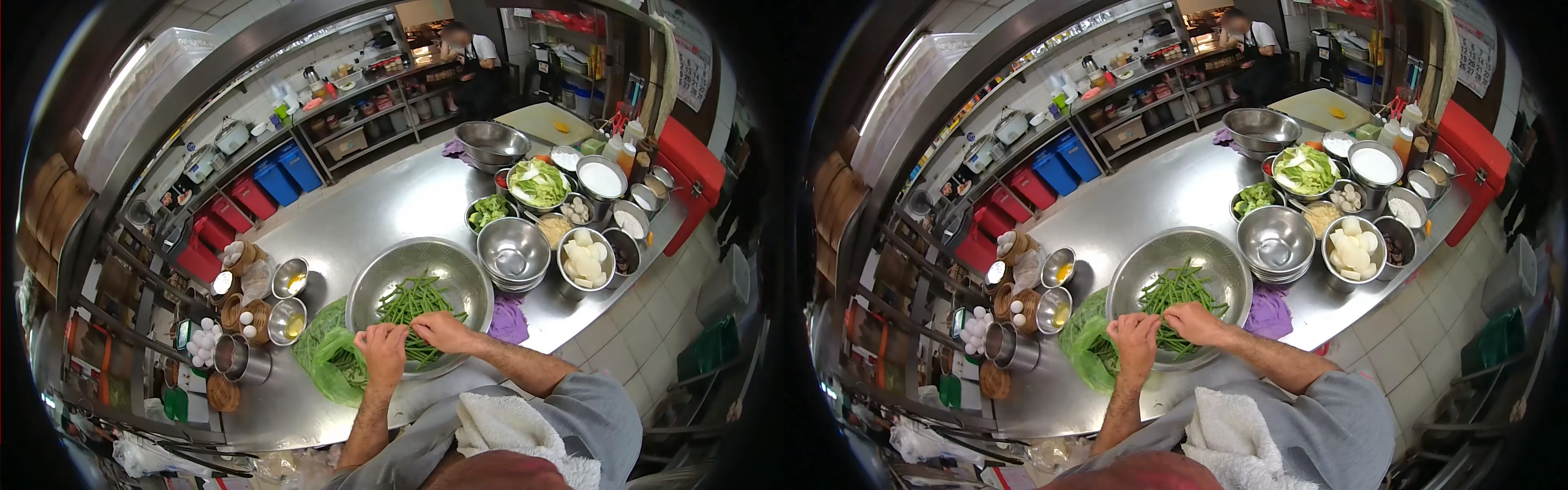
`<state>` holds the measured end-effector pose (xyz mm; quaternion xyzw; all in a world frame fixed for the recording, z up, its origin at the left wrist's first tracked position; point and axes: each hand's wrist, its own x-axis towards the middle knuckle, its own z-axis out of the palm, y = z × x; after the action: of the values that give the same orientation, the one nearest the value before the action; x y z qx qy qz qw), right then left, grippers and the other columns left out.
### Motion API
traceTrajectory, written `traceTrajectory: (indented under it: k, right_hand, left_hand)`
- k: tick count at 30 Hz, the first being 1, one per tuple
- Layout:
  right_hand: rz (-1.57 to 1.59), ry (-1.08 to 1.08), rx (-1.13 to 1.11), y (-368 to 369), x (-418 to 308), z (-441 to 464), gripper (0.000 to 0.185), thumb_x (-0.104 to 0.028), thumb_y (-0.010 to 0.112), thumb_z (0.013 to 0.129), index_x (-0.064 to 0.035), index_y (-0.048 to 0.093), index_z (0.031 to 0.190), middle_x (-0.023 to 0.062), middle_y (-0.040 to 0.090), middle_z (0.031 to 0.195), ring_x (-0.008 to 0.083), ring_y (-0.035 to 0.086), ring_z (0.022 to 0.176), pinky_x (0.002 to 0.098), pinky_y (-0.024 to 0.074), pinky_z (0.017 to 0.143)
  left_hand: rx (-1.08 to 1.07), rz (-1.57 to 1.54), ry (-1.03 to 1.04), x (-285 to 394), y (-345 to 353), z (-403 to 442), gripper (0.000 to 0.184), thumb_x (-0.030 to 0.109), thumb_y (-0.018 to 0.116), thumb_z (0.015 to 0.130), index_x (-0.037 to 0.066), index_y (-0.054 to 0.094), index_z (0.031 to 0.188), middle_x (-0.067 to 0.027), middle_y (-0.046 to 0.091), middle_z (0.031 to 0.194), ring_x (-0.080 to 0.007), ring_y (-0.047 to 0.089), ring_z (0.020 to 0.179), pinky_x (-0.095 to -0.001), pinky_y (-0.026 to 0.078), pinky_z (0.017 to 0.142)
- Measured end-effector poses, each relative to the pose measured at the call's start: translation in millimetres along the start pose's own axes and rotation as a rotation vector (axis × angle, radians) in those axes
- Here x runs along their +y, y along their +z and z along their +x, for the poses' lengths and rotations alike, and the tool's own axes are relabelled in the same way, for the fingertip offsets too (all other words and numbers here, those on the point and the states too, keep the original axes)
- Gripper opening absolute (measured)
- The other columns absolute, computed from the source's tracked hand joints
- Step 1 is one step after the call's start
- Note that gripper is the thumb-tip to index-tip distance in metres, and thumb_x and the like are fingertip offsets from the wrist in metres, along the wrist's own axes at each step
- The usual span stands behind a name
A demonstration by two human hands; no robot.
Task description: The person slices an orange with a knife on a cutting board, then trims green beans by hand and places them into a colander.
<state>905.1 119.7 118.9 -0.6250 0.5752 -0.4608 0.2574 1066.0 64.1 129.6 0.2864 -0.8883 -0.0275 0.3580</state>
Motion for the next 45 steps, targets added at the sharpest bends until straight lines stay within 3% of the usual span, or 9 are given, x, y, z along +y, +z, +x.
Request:
traceTrajectory:
  k: [10, 12, 15, 20, 26, 36, 40, 42, 45]
  right_hand:
    - [-0.071, -0.061, 0.018, 9, 13, 6, 0.018, -0.015, 0.052, 0.082, 0.0000, 0.061, 0.082, 0.0149, 0.061, 0.070, 0.0279, 0.060, 0.062, 0.0361, 0.0460, 0.056]
    - [0.559, 0.309, 0.018, 15, 18, 7, 0.016, -0.013, 0.052, 0.084, -0.0008, 0.060, 0.079, 0.0072, 0.060, 0.064, 0.0161, 0.057, 0.054, 0.0280, 0.0419, 0.047]
    - [1.100, 0.475, 0.050, 20, 18, 7, 0.014, -0.012, 0.052, 0.085, -0.0028, 0.059, 0.078, 0.0016, 0.057, 0.061, 0.0083, 0.052, 0.051, 0.0222, 0.0371, 0.043]
    - [0.864, 0.483, 0.206, 2, 12, 10, 0.011, -0.012, 0.052, 0.084, -0.0036, 0.059, 0.082, 0.0025, 0.056, 0.061, 0.0088, 0.051, 0.048, 0.0214, 0.0369, 0.043]
    - [0.808, 0.471, 0.383, -33, 14, 0, 0.012, -0.013, 0.051, 0.086, -0.0025, 0.058, 0.085, 0.0028, 0.056, 0.065, 0.0089, 0.050, 0.050, 0.0220, 0.0365, 0.046]
    - [0.783, 0.475, 0.170, -16, 13, -16, 0.013, -0.016, 0.048, 0.090, -0.0055, 0.053, 0.085, 0.0010, 0.051, 0.065, 0.0104, 0.047, 0.053, 0.0239, 0.0352, 0.050]
    - [0.711, 0.408, 0.147, -9, 0, -11, 0.015, -0.015, 0.050, 0.091, -0.0034, 0.056, 0.084, 0.0020, 0.056, 0.067, 0.0086, 0.052, 0.056, 0.0226, 0.0387, 0.050]
    - [0.657, 0.326, -0.193, -9, -13, -17, 0.014, -0.014, 0.052, 0.090, -0.0026, 0.058, 0.086, 0.0031, 0.059, 0.070, 0.0087, 0.055, 0.059, 0.0224, 0.0430, 0.054]
    - [0.634, 0.302, -0.500, 23, -49, -12, 0.016, -0.013, 0.051, 0.092, 0.0006, 0.058, 0.087, 0.0068, 0.061, 0.077, 0.0129, 0.057, 0.067, 0.0285, 0.0475, 0.062]
  left_hand:
    - [-0.005, -0.084, -0.004, 1, 11, 0, 0.011, 0.010, 0.067, 0.077, 0.008, 0.064, 0.087, -0.0045, 0.056, 0.082, -0.0231, 0.052, 0.082, -0.0373, 0.034, 0.077]
    - [0.040, -0.152, -0.059, 5, 18, -1, 0.009, 0.009, 0.066, 0.078, 0.007, 0.063, 0.086, -0.0058, 0.056, 0.082, -0.0226, 0.052, 0.080, -0.0354, 0.037, 0.074]
    - [0.098, -0.382, -0.259, 5, 22, 3, 0.007, 0.008, 0.063, 0.081, 0.005, 0.062, 0.088, -0.0064, 0.057, 0.083, -0.0189, 0.054, 0.076, -0.0302, 0.041, 0.070]
    - [0.479, -0.922, -0.683, -21, 10, 9, 0.019, 0.011, 0.057, 0.091, -0.003, 0.053, 0.103, -0.0022, 0.055, 0.091, -0.0090, 0.054, 0.079, -0.0225, 0.044, 0.071]
    - [0.623, -0.932, -0.658, -24, -17, -3, 0.017, 0.008, 0.054, 0.091, -0.001, 0.050, 0.105, -0.0049, 0.057, 0.094, -0.0113, 0.056, 0.081, -0.0232, 0.046, 0.075]
    - [0.451, -1.066, -0.671, -13, -40, -33, 0.021, 0.004, 0.057, 0.088, 0.001, 0.052, 0.107, -0.0072, 0.060, 0.095, -0.0143, 0.061, 0.082, -0.0256, 0.048, 0.073]
    - [0.146, -0.538, -0.343, -9, -41, -49, 0.021, 0.001, 0.059, 0.082, 0.001, 0.060, 0.103, -0.0094, 0.062, 0.093, -0.0207, 0.062, 0.083, -0.0284, 0.049, 0.074]
    - [0.048, -0.467, -0.301, -26, -49, -69, 0.020, 0.000, 0.059, 0.081, 0.001, 0.063, 0.100, -0.0105, 0.062, 0.093, -0.0233, 0.062, 0.084, -0.0287, 0.050, 0.074]
    - [0.012, -0.389, -0.601, -58, -47, -92, 0.016, 0.000, 0.059, 0.083, 0.001, 0.065, 0.097, -0.0118, 0.063, 0.093, -0.0237, 0.062, 0.084, -0.0301, 0.049, 0.072]
